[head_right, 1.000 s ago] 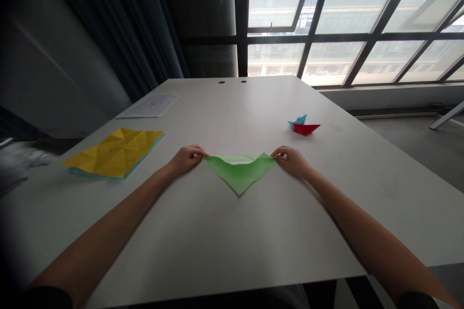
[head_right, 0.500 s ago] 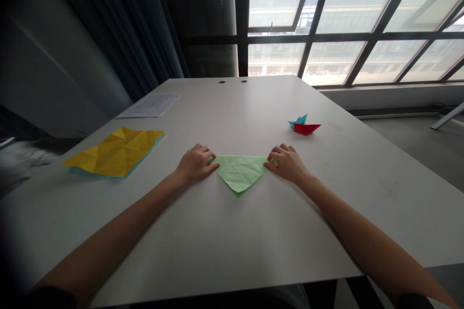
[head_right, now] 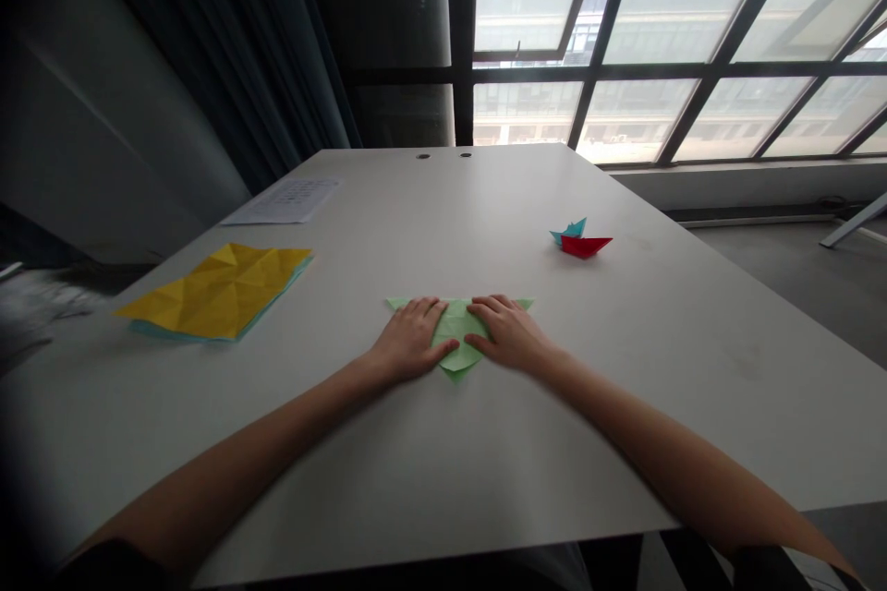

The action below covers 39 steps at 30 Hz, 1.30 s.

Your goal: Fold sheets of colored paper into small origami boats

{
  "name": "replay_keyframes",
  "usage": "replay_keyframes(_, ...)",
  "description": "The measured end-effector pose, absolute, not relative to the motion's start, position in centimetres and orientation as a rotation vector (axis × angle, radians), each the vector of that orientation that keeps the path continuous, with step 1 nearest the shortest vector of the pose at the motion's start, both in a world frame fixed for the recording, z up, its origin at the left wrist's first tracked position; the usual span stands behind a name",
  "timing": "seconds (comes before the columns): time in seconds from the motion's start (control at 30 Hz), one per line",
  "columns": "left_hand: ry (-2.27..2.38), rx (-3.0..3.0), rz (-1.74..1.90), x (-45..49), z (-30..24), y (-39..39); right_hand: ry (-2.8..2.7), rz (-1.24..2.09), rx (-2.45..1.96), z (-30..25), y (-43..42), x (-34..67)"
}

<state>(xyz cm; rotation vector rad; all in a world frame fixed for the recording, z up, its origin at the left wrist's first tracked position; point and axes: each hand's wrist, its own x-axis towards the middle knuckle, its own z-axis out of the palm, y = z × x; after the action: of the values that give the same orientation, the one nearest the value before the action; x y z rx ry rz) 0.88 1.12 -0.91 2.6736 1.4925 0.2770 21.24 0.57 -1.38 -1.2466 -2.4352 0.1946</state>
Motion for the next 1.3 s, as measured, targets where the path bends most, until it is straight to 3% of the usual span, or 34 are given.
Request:
replay_keyframes(0.33, 1.365, 2.646, -0.068, 0.8, -1.6, 1.2, -2.728, 0.305, -1.163, -1.7, 0.5, 21.3)
replay_keyframes(0.9, 1.251, 2.667, -0.118, 0.0, -1.2, 2.2, -2.750, 0.333, -1.248, -1.9, 0.6, 22.0)
replay_keyframes(1.3, 1.469, 2.445, -0.320, -2.6, -0.1, 2.2, -2.744, 0.401, -1.510, -1.7, 0.5, 25.0)
